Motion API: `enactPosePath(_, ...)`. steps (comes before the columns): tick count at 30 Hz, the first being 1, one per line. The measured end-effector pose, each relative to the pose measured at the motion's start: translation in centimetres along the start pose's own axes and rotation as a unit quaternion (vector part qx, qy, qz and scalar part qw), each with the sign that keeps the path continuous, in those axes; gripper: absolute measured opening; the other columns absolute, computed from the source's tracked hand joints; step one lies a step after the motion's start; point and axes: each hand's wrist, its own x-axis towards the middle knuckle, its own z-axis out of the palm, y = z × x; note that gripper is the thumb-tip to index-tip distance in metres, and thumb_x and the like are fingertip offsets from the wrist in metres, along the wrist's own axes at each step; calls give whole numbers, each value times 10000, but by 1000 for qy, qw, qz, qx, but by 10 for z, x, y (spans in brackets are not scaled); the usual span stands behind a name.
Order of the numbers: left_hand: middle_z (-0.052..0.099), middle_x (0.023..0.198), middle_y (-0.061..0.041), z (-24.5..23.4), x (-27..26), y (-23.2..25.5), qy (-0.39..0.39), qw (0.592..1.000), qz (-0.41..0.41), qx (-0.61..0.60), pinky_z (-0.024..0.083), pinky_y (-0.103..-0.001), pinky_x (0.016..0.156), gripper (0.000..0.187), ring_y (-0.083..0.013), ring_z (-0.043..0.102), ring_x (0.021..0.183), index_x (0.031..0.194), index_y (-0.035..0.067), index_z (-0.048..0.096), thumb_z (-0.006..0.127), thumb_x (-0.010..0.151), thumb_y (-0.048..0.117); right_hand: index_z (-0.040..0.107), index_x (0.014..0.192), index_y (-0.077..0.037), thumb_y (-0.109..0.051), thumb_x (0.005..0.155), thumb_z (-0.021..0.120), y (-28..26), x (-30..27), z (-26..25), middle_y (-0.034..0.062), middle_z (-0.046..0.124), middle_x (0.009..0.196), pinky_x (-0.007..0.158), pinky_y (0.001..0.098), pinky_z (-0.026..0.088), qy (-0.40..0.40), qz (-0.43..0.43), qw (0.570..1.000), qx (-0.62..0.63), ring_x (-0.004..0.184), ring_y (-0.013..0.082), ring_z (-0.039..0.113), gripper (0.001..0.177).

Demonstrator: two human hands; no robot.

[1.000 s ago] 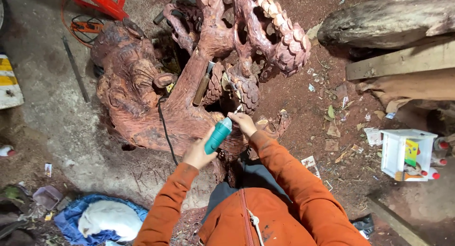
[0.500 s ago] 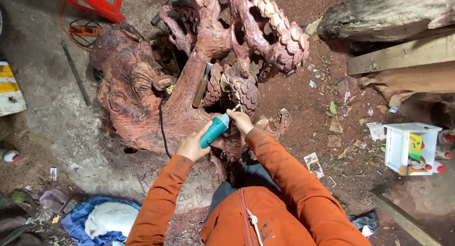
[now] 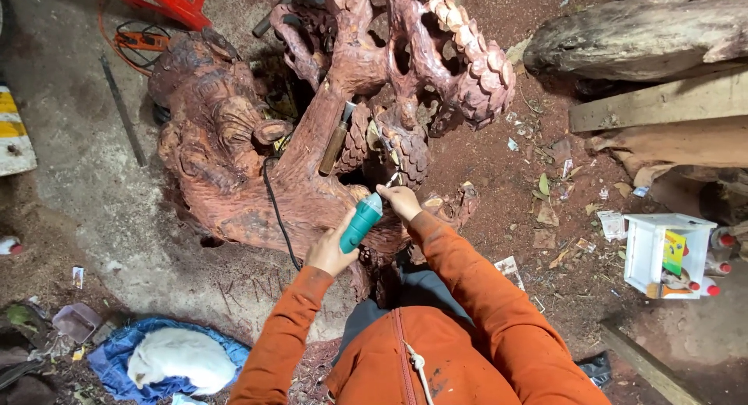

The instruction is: Carving details into a large wooden sculpture using a handheld rotary power tool.

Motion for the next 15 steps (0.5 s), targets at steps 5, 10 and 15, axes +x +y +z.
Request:
enactPosePath(5,542,1436,-100,36,-3,12,-9,999,-16,-44,480,-530,1098,919,-394,606,1265,1534,639,-21,591,853,558,796,997,-56,-640,853,681,-18,-38,-24,206,751,1069,1003,471,484,-26,8,997,-67,1187,397,636,612)
enactPosePath(10,518,1435,-274,49,-38,24,35,986,-19,-160,431,-610,1065,909,-483,572,1281,1603,494,9,614,927,444,778,1048,-72,-619,817,732,-30,-60,-19,201,746,1076,992,466,491,-45,-5,996,-74,1184,378,644,595)
enactPosePath(15,521,1426,-284,57,-42,19,38,987,-15,-158,451,-626,1041,925,-492,553,1296,1600,510,10,634,918,459,763,979,-98,-624,832,724,-13,-65,-14,172,747,1005,968,451,504,-38,-17,996,-73,1135,360,667,547)
